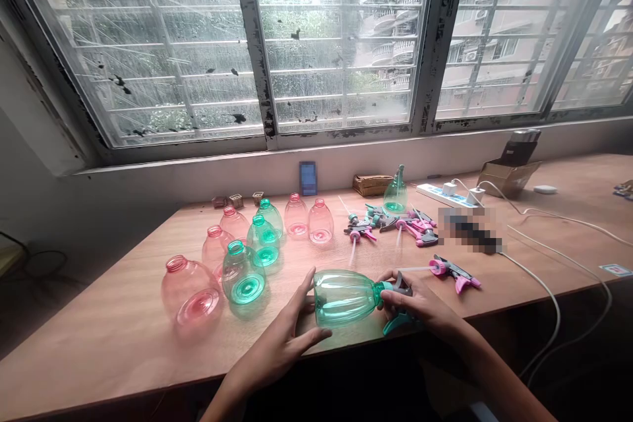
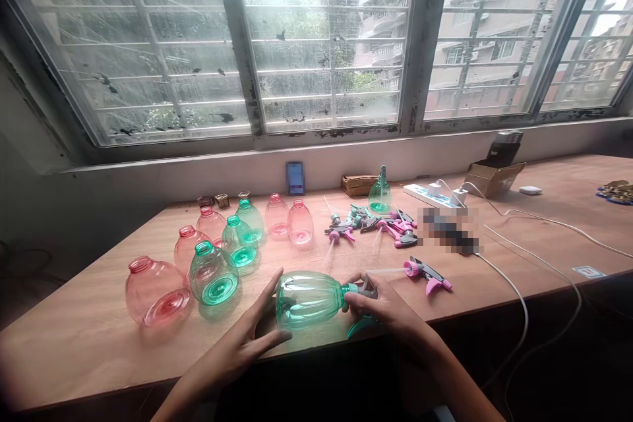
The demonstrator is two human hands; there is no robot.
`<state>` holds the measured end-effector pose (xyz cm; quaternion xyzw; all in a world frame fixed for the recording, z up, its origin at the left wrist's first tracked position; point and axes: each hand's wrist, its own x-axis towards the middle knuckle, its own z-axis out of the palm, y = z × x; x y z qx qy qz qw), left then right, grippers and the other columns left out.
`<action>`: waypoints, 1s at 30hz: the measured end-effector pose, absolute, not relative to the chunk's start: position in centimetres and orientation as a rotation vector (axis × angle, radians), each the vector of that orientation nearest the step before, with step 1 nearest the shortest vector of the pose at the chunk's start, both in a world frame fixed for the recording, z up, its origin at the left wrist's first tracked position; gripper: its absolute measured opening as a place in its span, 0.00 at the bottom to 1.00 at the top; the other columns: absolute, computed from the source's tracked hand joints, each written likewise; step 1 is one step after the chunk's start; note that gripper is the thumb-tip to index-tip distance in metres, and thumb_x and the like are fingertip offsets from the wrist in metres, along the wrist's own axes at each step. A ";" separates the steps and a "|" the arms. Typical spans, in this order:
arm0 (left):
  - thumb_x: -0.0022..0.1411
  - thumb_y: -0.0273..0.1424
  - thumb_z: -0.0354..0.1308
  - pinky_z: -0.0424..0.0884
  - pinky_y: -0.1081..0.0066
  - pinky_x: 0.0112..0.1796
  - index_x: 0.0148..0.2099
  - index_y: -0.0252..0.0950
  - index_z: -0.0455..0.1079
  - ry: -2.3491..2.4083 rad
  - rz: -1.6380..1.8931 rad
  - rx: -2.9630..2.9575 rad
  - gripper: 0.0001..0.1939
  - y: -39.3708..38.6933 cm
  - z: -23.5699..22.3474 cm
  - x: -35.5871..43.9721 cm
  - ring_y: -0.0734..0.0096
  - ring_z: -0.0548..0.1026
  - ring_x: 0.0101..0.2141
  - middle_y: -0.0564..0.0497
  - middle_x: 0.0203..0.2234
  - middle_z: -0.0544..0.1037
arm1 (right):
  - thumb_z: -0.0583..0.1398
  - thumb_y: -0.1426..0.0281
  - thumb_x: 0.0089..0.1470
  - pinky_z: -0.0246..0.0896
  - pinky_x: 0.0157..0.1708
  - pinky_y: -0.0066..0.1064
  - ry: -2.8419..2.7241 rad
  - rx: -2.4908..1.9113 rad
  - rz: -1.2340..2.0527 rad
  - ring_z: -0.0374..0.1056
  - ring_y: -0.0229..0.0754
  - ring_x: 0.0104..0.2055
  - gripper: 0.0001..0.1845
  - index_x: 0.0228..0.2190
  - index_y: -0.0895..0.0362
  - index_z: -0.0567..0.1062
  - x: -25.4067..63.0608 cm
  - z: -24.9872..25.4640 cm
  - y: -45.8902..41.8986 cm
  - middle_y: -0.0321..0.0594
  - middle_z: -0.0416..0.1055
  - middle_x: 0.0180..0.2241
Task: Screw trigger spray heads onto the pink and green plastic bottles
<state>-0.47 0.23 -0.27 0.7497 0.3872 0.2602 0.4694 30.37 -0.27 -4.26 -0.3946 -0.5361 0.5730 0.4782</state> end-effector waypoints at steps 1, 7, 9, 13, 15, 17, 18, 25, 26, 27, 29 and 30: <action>0.65 0.35 0.62 0.45 0.49 0.69 0.76 0.48 0.35 0.946 0.644 1.842 0.48 0.2 -0.3 -0.5 0.50 0.49 0.71 0.49 0.74 0.43 | 0.71 0.55 0.52 0.62 0.30 0.30 -1.309 -0.969 1.393 0.67 0.39 0.28 0.24 0.41 0.58 0.72 30.4 -4.3 -0.3 0.33 0.74 0.25; 0.65 0.34 0.63 0.47 0.51 0.69 0.76 0.46 0.35 0.939 0.661 1.849 0.49 0.4 -0.5 -0.4 0.51 0.50 0.71 0.46 0.73 0.49 | 0.72 0.53 0.49 0.61 0.29 0.31 -1.285 -1.007 1.367 0.67 0.40 0.27 0.27 0.40 0.57 0.70 30.2 -4.2 -0.4 0.34 0.75 0.23; 0.64 0.33 0.63 0.49 0.50 0.68 0.76 0.46 0.36 0.927 0.684 1.840 0.48 0.5 -0.8 -0.4 0.50 0.53 0.70 0.46 0.73 0.50 | 0.72 0.53 0.48 0.62 0.29 0.31 -1.283 -1.012 1.367 0.67 0.40 0.26 0.27 0.39 0.57 0.71 30.1 -4.0 -0.4 0.34 0.75 0.23; 0.65 0.32 0.63 0.59 0.51 0.65 0.75 0.48 0.39 0.842 0.734 1.807 0.47 0.6 -1.4 -0.4 0.51 0.65 0.63 0.44 0.71 0.56 | 0.72 0.52 0.48 0.62 0.29 0.31 -1.289 -1.023 1.363 0.67 0.39 0.26 0.28 0.39 0.58 0.71 30.1 -3.8 -0.4 0.34 0.75 0.22; 0.66 0.32 0.61 0.62 0.50 0.63 0.75 0.50 0.39 0.829 0.750 1.796 0.45 0.6 -1.5 -0.4 0.53 0.68 0.61 0.44 0.70 0.56 | 0.72 0.52 0.48 0.62 0.29 0.31 -1.289 -1.025 1.363 0.67 0.39 0.26 0.28 0.39 0.58 0.71 30.1 -3.7 -0.4 0.34 0.75 0.23; 0.67 0.33 0.61 0.62 0.50 0.63 0.75 0.52 0.39 0.833 0.760 1.793 0.44 0.5 -1.5 -0.4 0.53 0.67 0.61 0.45 0.71 0.53 | 0.72 0.52 0.48 0.63 0.29 0.30 -1.283 -1.025 1.367 0.67 0.39 0.26 0.28 0.39 0.58 0.71 30.1 -3.6 -0.4 0.34 0.76 0.24; 0.67 0.33 0.61 0.60 0.50 0.64 0.75 0.53 0.39 0.834 0.759 1.790 0.44 0.5 -1.5 -0.4 0.53 0.66 0.62 0.46 0.72 0.51 | 0.72 0.52 0.48 0.63 0.29 0.30 -1.283 -1.025 1.370 0.67 0.39 0.27 0.27 0.39 0.58 0.71 30.1 -3.5 -0.5 0.35 0.76 0.24; 0.64 0.38 0.65 0.53 0.51 0.67 0.75 0.49 0.42 0.890 0.703 1.769 0.46 0.5 -1.0 -0.5 0.49 0.56 0.68 0.48 0.73 0.50 | 0.71 0.53 0.49 0.63 0.30 0.31 -1.292 -1.015 1.365 0.68 0.40 0.28 0.26 0.40 0.58 0.71 30.2 -3.7 -0.5 0.34 0.75 0.23; 0.64 0.38 0.65 0.53 0.51 0.67 0.75 0.49 0.44 0.898 0.703 1.779 0.45 0.5 -1.0 -0.5 0.50 0.55 0.69 0.48 0.73 0.51 | 0.71 0.53 0.50 0.63 0.30 0.31 -1.291 -1.013 1.366 0.68 0.40 0.28 0.26 0.40 0.58 0.71 30.2 -3.8 -0.5 0.34 0.75 0.23; 0.64 0.38 0.65 0.53 0.51 0.67 0.75 0.49 0.44 0.900 0.705 1.788 0.44 0.5 -1.1 -0.5 0.50 0.55 0.69 0.48 0.73 0.52 | 0.71 0.53 0.50 0.63 0.30 0.31 -1.287 -1.011 1.369 0.68 0.40 0.27 0.26 0.40 0.58 0.71 30.2 -3.8 -0.4 0.34 0.75 0.23; 0.64 0.36 0.65 0.55 0.51 0.67 0.75 0.50 0.42 0.892 0.707 1.797 0.46 0.6 -1.2 -0.5 0.50 0.60 0.67 0.48 0.72 0.53 | 0.71 0.53 0.50 0.64 0.30 0.31 -1.277 -1.007 1.383 0.68 0.40 0.27 0.26 0.40 0.58 0.71 30.2 -3.8 -0.4 0.34 0.75 0.23; 0.64 0.36 0.65 0.57 0.50 0.66 0.75 0.51 0.41 0.884 0.710 1.794 0.47 0.6 -1.3 -0.5 0.50 0.63 0.65 0.47 0.72 0.54 | 0.71 0.53 0.50 0.64 0.29 0.31 -1.274 -1.006 1.390 0.68 0.40 0.27 0.26 0.40 0.57 0.71 30.2 -3.7 -0.4 0.34 0.75 0.23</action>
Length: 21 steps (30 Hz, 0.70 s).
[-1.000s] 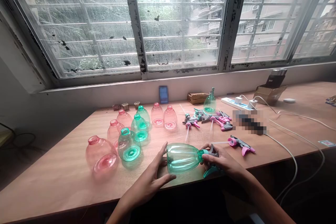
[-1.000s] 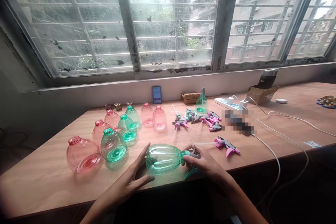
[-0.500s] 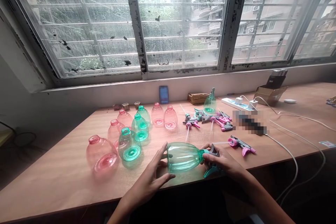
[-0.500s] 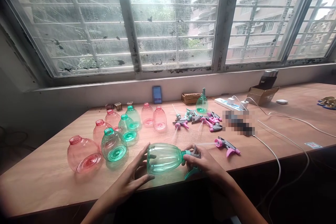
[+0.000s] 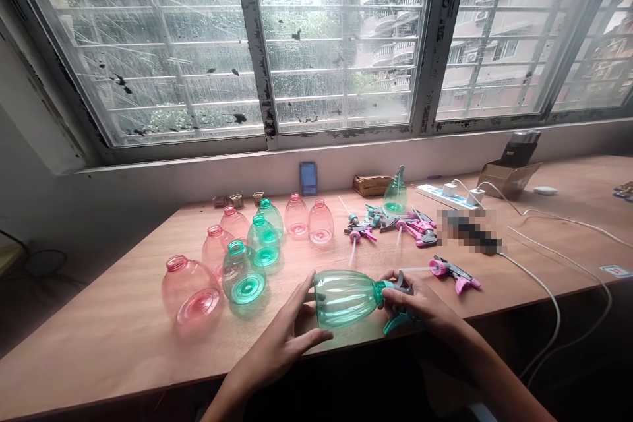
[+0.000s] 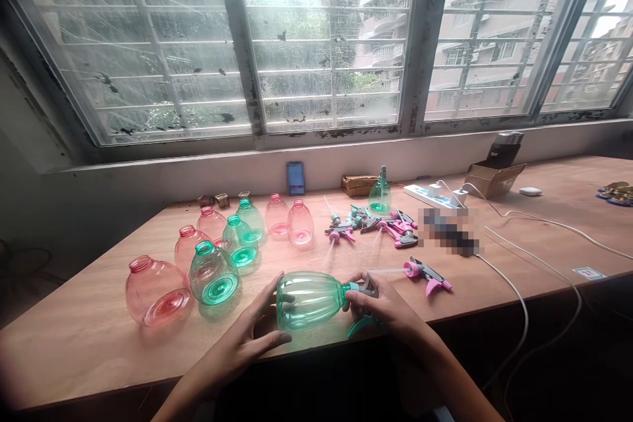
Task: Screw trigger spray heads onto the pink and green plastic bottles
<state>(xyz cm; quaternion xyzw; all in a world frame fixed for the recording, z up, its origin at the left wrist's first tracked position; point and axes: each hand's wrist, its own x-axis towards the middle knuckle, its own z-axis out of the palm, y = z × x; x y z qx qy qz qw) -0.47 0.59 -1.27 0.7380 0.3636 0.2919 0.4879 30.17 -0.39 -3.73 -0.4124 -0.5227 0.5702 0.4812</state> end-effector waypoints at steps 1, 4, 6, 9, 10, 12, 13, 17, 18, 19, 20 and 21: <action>0.64 0.35 0.65 0.59 0.50 0.65 0.75 0.51 0.39 0.876 0.713 1.790 0.48 0.6 -1.3 -0.5 0.51 0.65 0.63 0.46 0.72 0.54 | 0.71 0.53 0.50 0.63 0.29 0.31 -1.274 -1.005 1.393 0.68 0.39 0.27 0.26 0.39 0.57 0.71 30.2 -3.7 -0.4 0.34 0.75 0.24; 0.64 0.33 0.64 0.58 0.50 0.65 0.75 0.51 0.38 0.865 0.727 1.791 0.48 0.5 -1.4 -0.5 0.51 0.65 0.63 0.45 0.72 0.52 | 0.71 0.53 0.50 0.62 0.28 0.30 -1.287 -1.006 1.388 0.67 0.39 0.26 0.26 0.38 0.57 0.71 30.1 -3.5 -0.4 0.35 0.76 0.24; 0.64 0.32 0.64 0.55 0.50 0.66 0.75 0.51 0.38 0.862 0.720 1.798 0.48 0.4 -1.1 -0.5 0.51 0.62 0.65 0.46 0.73 0.51 | 0.71 0.53 0.49 0.62 0.27 0.30 -1.289 -1.007 1.386 0.67 0.39 0.26 0.25 0.38 0.57 0.71 30.1 -3.5 -0.4 0.35 0.76 0.23; 0.63 0.34 0.66 0.51 0.52 0.68 0.75 0.50 0.37 0.876 0.686 1.799 0.50 0.3 -0.7 -0.4 0.51 0.57 0.68 0.47 0.73 0.50 | 0.71 0.52 0.48 0.61 0.27 0.30 -1.280 -1.012 1.386 0.67 0.40 0.25 0.26 0.37 0.57 0.71 30.1 -3.6 -0.5 0.34 0.75 0.22; 0.64 0.36 0.65 0.50 0.52 0.68 0.75 0.49 0.37 0.880 0.676 1.794 0.49 0.3 -0.6 -0.4 0.51 0.55 0.69 0.48 0.73 0.49 | 0.72 0.52 0.48 0.60 0.27 0.31 -1.279 -1.013 1.382 0.67 0.40 0.25 0.26 0.37 0.57 0.71 30.1 -3.7 -0.5 0.34 0.75 0.22; 0.66 0.40 0.62 0.47 0.52 0.69 0.75 0.47 0.39 0.888 0.666 1.782 0.45 0.3 -0.5 -0.5 0.51 0.50 0.71 0.48 0.74 0.46 | 0.72 0.52 0.48 0.60 0.27 0.31 -1.284 -1.010 1.374 0.67 0.41 0.25 0.25 0.36 0.56 0.71 30.1 -3.7 -0.6 0.34 0.74 0.22; 0.68 0.42 0.60 0.46 0.52 0.69 0.75 0.46 0.40 0.892 0.663 1.781 0.43 0.4 -0.5 -0.5 0.52 0.49 0.71 0.48 0.74 0.45 | 0.72 0.52 0.48 0.60 0.27 0.31 -1.290 -1.007 1.371 0.67 0.41 0.24 0.25 0.36 0.57 0.71 30.1 -3.7 -0.5 0.34 0.74 0.22; 0.66 0.40 0.63 0.50 0.52 0.68 0.75 0.46 0.42 0.905 0.675 1.796 0.45 0.5 -0.8 -0.5 0.51 0.54 0.69 0.47 0.74 0.48 | 0.71 0.52 0.48 0.60 0.27 0.31 -1.295 -0.998 1.378 0.66 0.40 0.24 0.25 0.37 0.57 0.71 30.1 -3.5 -0.5 0.34 0.74 0.22; 0.65 0.38 0.64 0.52 0.52 0.67 0.75 0.47 0.40 0.902 0.680 1.793 0.46 0.4 -0.8 -0.5 0.51 0.57 0.68 0.47 0.73 0.50 | 0.71 0.52 0.48 0.61 0.26 0.30 -1.291 -0.999 1.381 0.66 0.39 0.24 0.25 0.37 0.57 0.71 30.1 -3.5 -0.5 0.34 0.75 0.22; 0.65 0.36 0.64 0.55 0.51 0.67 0.75 0.48 0.39 0.896 0.687 1.786 0.47 0.4 -0.8 -0.4 0.51 0.60 0.67 0.46 0.73 0.51 | 0.71 0.52 0.49 0.61 0.26 0.30 -1.288 -1.000 1.383 0.66 0.39 0.24 0.25 0.37 0.57 0.71 30.2 -3.5 -0.6 0.34 0.75 0.22; 0.64 0.35 0.64 0.56 0.51 0.66 0.75 0.49 0.38 0.886 0.693 1.778 0.48 0.4 -0.8 -0.4 0.52 0.63 0.65 0.46 0.72 0.52 | 0.71 0.53 0.49 0.61 0.26 0.31 -1.288 -1.001 1.385 0.67 0.39 0.24 0.25 0.37 0.57 0.71 30.2 -3.5 -0.6 0.35 0.75 0.23; 0.64 0.34 0.64 0.57 0.51 0.65 0.75 0.50 0.36 0.872 0.698 1.772 0.48 0.3 -0.8 -0.3 0.53 0.64 0.65 0.46 0.72 0.52 | 0.71 0.53 0.49 0.62 0.27 0.31 -1.288 -1.001 1.387 0.67 0.39 0.25 0.25 0.37 0.57 0.71 30.2 -3.4 -0.6 0.35 0.76 0.23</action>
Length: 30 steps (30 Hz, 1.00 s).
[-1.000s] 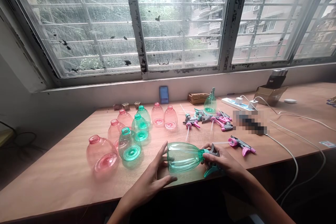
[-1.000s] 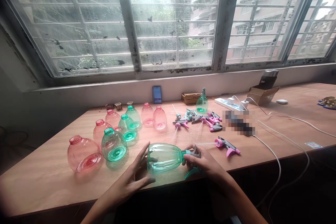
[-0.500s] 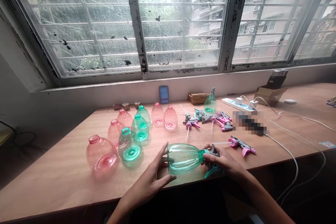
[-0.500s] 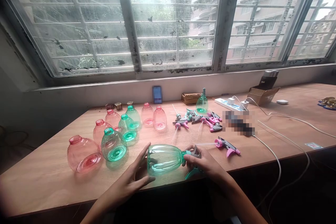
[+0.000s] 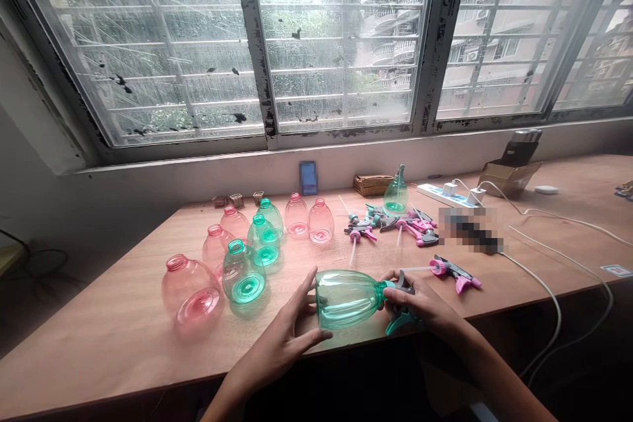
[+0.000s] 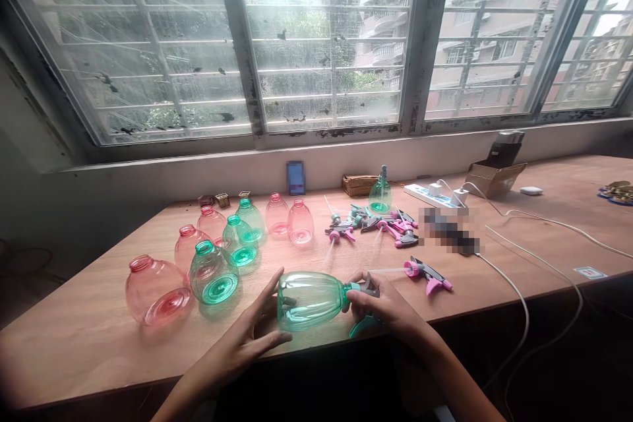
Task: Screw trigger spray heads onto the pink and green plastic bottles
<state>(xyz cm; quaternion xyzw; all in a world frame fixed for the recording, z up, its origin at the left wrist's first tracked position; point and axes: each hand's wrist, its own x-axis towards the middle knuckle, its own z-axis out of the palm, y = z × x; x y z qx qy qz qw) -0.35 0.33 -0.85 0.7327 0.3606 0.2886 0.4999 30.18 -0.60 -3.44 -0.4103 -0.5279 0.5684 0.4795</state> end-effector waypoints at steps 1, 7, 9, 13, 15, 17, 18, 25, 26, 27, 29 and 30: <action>0.65 0.33 0.63 0.58 0.51 0.65 0.75 0.51 0.36 0.857 0.700 1.769 0.48 0.3 -0.8 -0.3 0.54 0.64 0.65 0.46 0.72 0.53 | 0.71 0.53 0.50 0.62 0.27 0.31 -1.288 -0.999 1.390 0.67 0.39 0.25 0.24 0.37 0.57 0.71 30.2 -3.4 -0.6 0.35 0.76 0.23; 0.64 0.35 0.65 0.48 0.50 0.69 0.75 0.48 0.37 0.900 0.680 1.807 0.49 0.3 -0.7 -0.4 0.52 0.54 0.69 0.47 0.73 0.49 | 0.71 0.53 0.50 0.60 0.26 0.30 -1.302 -0.995 1.377 0.67 0.39 0.25 0.24 0.38 0.57 0.71 30.2 -3.7 -0.5 0.34 0.75 0.23; 0.65 0.38 0.64 0.45 0.50 0.69 0.75 0.47 0.41 0.927 0.675 1.821 0.46 0.3 -0.6 -0.4 0.51 0.52 0.70 0.48 0.73 0.49 | 0.71 0.53 0.50 0.60 0.26 0.30 -1.309 -1.003 1.366 0.67 0.40 0.24 0.25 0.38 0.57 0.71 30.2 -3.8 -0.5 0.33 0.74 0.22; 0.65 0.39 0.64 0.45 0.51 0.69 0.75 0.46 0.46 0.948 0.683 1.857 0.43 0.3 -0.5 -0.3 0.51 0.49 0.71 0.48 0.73 0.51 | 0.71 0.52 0.48 0.61 0.28 0.32 -1.304 -1.024 1.356 0.67 0.41 0.25 0.26 0.38 0.57 0.72 30.2 -3.6 -0.6 0.33 0.73 0.22; 0.64 0.37 0.65 0.49 0.50 0.68 0.75 0.48 0.43 0.936 0.702 1.847 0.45 0.3 -0.5 -0.3 0.50 0.53 0.70 0.48 0.73 0.52 | 0.71 0.51 0.48 0.62 0.29 0.33 -1.297 -1.043 1.351 0.68 0.42 0.26 0.27 0.38 0.56 0.72 30.1 -3.5 -0.6 0.33 0.73 0.22; 0.64 0.35 0.65 0.53 0.49 0.67 0.75 0.50 0.39 0.919 0.706 1.828 0.48 0.2 -0.5 -0.2 0.50 0.60 0.67 0.47 0.72 0.54 | 0.71 0.50 0.47 0.64 0.29 0.34 -1.290 -1.055 1.348 0.69 0.43 0.26 0.27 0.38 0.56 0.72 30.1 -3.3 -0.6 0.34 0.74 0.22; 0.64 0.35 0.65 0.54 0.49 0.67 0.75 0.49 0.37 0.915 0.704 1.819 0.49 0.1 -0.4 -0.2 0.51 0.62 0.66 0.46 0.71 0.56 | 0.71 0.50 0.47 0.64 0.29 0.34 -1.288 -1.057 1.347 0.69 0.43 0.26 0.27 0.38 0.56 0.72 30.1 -3.3 -0.7 0.34 0.74 0.23; 0.64 0.37 0.65 0.49 0.50 0.68 0.75 0.49 0.41 0.922 0.683 1.818 0.47 0.0 -0.2 -0.2 0.51 0.54 0.69 0.49 0.73 0.51 | 0.71 0.50 0.47 0.64 0.29 0.33 -1.290 -1.045 1.357 0.69 0.42 0.26 0.28 0.39 0.56 0.72 30.1 -3.3 -0.6 0.34 0.73 0.22; 0.64 0.38 0.64 0.47 0.50 0.69 0.75 0.48 0.42 0.930 0.678 1.823 0.46 0.1 -0.3 -0.3 0.51 0.52 0.70 0.49 0.73 0.50 | 0.71 0.50 0.47 0.63 0.29 0.33 -1.295 -1.044 1.358 0.68 0.42 0.26 0.28 0.39 0.56 0.72 30.1 -3.4 -0.6 0.34 0.73 0.22; 0.65 0.39 0.64 0.46 0.50 0.69 0.75 0.48 0.43 0.938 0.673 1.828 0.45 0.2 -0.4 -0.3 0.51 0.50 0.71 0.49 0.73 0.50 | 0.71 0.50 0.47 0.63 0.29 0.33 -1.301 -1.042 1.356 0.68 0.42 0.26 0.28 0.39 0.56 0.72 30.1 -3.4 -0.6 0.34 0.73 0.22; 0.66 0.40 0.63 0.44 0.50 0.69 0.75 0.47 0.44 0.947 0.667 1.843 0.43 0.3 -0.6 -0.4 0.52 0.48 0.71 0.48 0.73 0.51 | 0.71 0.50 0.48 0.63 0.29 0.33 -1.307 -1.042 1.349 0.68 0.42 0.26 0.27 0.39 0.57 0.72 30.2 -3.5 -0.6 0.34 0.73 0.22; 0.66 0.40 0.63 0.43 0.50 0.69 0.75 0.47 0.44 0.951 0.666 1.849 0.43 0.4 -0.6 -0.4 0.53 0.48 0.71 0.48 0.73 0.51 | 0.71 0.50 0.48 0.63 0.29 0.33 -1.309 -1.043 1.346 0.68 0.42 0.26 0.27 0.39 0.56 0.72 30.2 -3.5 -0.5 0.34 0.73 0.22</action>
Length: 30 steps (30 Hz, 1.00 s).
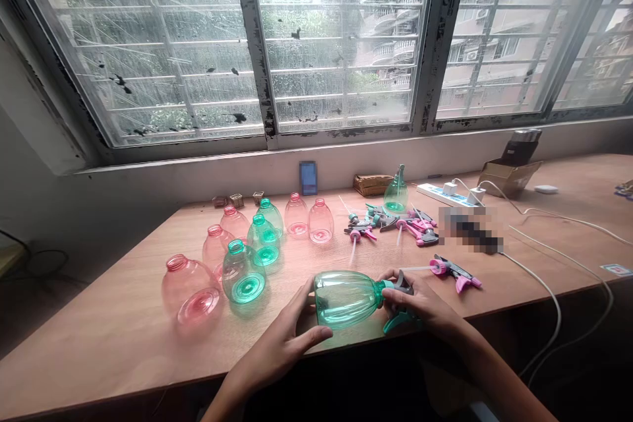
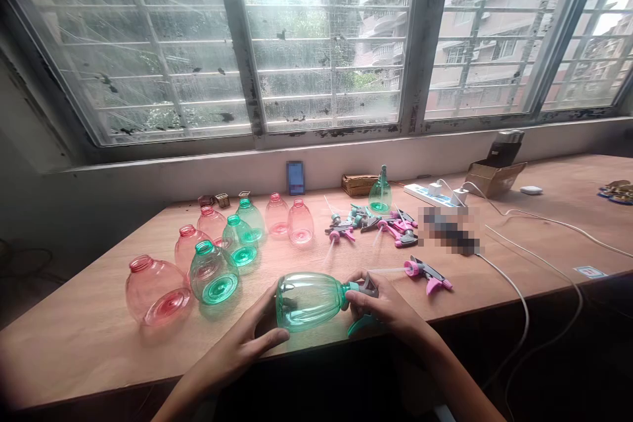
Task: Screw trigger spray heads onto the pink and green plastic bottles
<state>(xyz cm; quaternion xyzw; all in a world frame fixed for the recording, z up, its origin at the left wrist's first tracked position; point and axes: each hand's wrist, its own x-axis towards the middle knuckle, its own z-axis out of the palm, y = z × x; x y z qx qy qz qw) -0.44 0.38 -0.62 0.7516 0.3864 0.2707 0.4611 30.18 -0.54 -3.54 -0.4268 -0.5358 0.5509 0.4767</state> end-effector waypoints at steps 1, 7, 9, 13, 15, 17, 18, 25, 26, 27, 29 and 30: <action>0.65 0.40 0.63 0.43 0.50 0.69 0.75 0.47 0.44 0.954 0.666 1.852 0.44 0.4 -0.6 -0.4 0.52 0.48 0.71 0.48 0.73 0.51 | 0.71 0.50 0.48 0.63 0.29 0.33 -1.309 -1.044 1.345 0.69 0.42 0.26 0.27 0.39 0.56 0.72 30.2 -3.6 -0.5 0.34 0.73 0.22; 0.65 0.34 0.63 0.53 0.49 0.67 0.75 0.51 0.37 0.883 0.691 1.812 0.47 0.2 -0.4 -0.2 0.52 0.60 0.67 0.48 0.73 0.52 | 0.71 0.50 0.47 0.64 0.29 0.33 -1.291 -1.029 1.365 0.69 0.43 0.26 0.28 0.39 0.56 0.72 30.2 -3.6 -0.5 0.33 0.73 0.22; 0.65 0.32 0.62 0.54 0.50 0.67 0.75 0.51 0.35 0.863 0.697 1.806 0.48 0.2 -0.4 -0.1 0.53 0.61 0.67 0.48 0.73 0.52 | 0.71 0.50 0.47 0.64 0.29 0.33 -1.293 -1.031 1.359 0.69 0.43 0.26 0.28 0.39 0.56 0.72 30.1 -3.5 -0.5 0.34 0.74 0.22; 0.62 0.35 0.66 0.48 0.49 0.69 0.75 0.48 0.39 0.939 0.677 1.824 0.50 0.3 -0.6 -0.4 0.50 0.53 0.70 0.47 0.73 0.50 | 0.71 0.50 0.48 0.63 0.29 0.33 -1.305 -1.027 1.358 0.69 0.43 0.26 0.28 0.39 0.56 0.72 30.2 -3.4 -0.5 0.34 0.74 0.23; 0.63 0.37 0.66 0.44 0.49 0.69 0.75 0.47 0.43 0.960 0.669 1.844 0.47 0.3 -0.7 -0.5 0.49 0.50 0.71 0.48 0.73 0.50 | 0.71 0.51 0.48 0.63 0.29 0.33 -1.308 -1.018 1.363 0.68 0.42 0.26 0.27 0.39 0.57 0.71 30.2 -3.5 -0.5 0.34 0.73 0.22; 0.63 0.38 0.66 0.44 0.49 0.69 0.75 0.47 0.44 0.958 0.680 1.854 0.46 0.3 -0.7 -0.5 0.49 0.49 0.71 0.48 0.73 0.51 | 0.71 0.51 0.49 0.63 0.29 0.32 -1.305 -1.010 1.365 0.68 0.42 0.26 0.26 0.39 0.57 0.71 30.2 -3.6 -0.5 0.33 0.73 0.22; 0.63 0.37 0.66 0.45 0.49 0.69 0.75 0.48 0.43 0.952 0.688 1.851 0.46 0.3 -0.6 -0.5 0.49 0.51 0.70 0.48 0.73 0.51 | 0.71 0.52 0.50 0.63 0.29 0.32 -1.304 -1.009 1.365 0.68 0.42 0.26 0.26 0.39 0.57 0.71 30.2 -3.6 -0.5 0.33 0.73 0.22; 0.64 0.32 0.64 0.53 0.51 0.67 0.75 0.49 0.37 0.881 0.694 1.799 0.49 0.0 -0.5 -0.2 0.53 0.61 0.66 0.46 0.72 0.53 | 0.71 0.52 0.50 0.63 0.30 0.32 -1.311 -1.010 1.369 0.68 0.41 0.27 0.26 0.40 0.57 0.71 30.3 -3.7 -0.5 0.34 0.74 0.23; 0.63 0.33 0.65 0.51 0.50 0.68 0.75 0.49 0.37 0.899 0.689 1.802 0.50 0.1 -0.5 -0.3 0.52 0.59 0.67 0.46 0.72 0.52 | 0.71 0.52 0.50 0.63 0.30 0.32 -1.314 -1.009 1.369 0.68 0.41 0.27 0.26 0.40 0.57 0.71 30.3 -3.7 -0.5 0.34 0.73 0.23; 0.62 0.34 0.66 0.49 0.50 0.68 0.75 0.48 0.38 0.916 0.682 1.805 0.50 0.2 -0.6 -0.3 0.51 0.57 0.68 0.47 0.73 0.51 | 0.70 0.52 0.50 0.64 0.30 0.32 -1.317 -1.009 1.367 0.68 0.41 0.27 0.26 0.40 0.58 0.71 30.3 -3.7 -0.5 0.34 0.73 0.23; 0.62 0.37 0.66 0.46 0.49 0.69 0.75 0.48 0.41 0.932 0.666 1.811 0.49 0.4 -0.7 -0.4 0.49 0.54 0.69 0.47 0.73 0.50 | 0.71 0.52 0.50 0.64 0.30 0.32 -1.321 -1.008 1.363 0.68 0.41 0.27 0.26 0.40 0.58 0.71 30.3 -3.7 -0.5 0.33 0.73 0.22; 0.63 0.38 0.66 0.45 0.49 0.69 0.75 0.47 0.42 0.933 0.662 1.816 0.47 0.4 -0.7 -0.4 0.49 0.53 0.70 0.47 0.73 0.50 | 0.71 0.52 0.50 0.64 0.30 0.32 -1.322 -1.007 1.360 0.68 0.41 0.27 0.26 0.40 0.58 0.71 30.3 -3.7 -0.4 0.33 0.73 0.22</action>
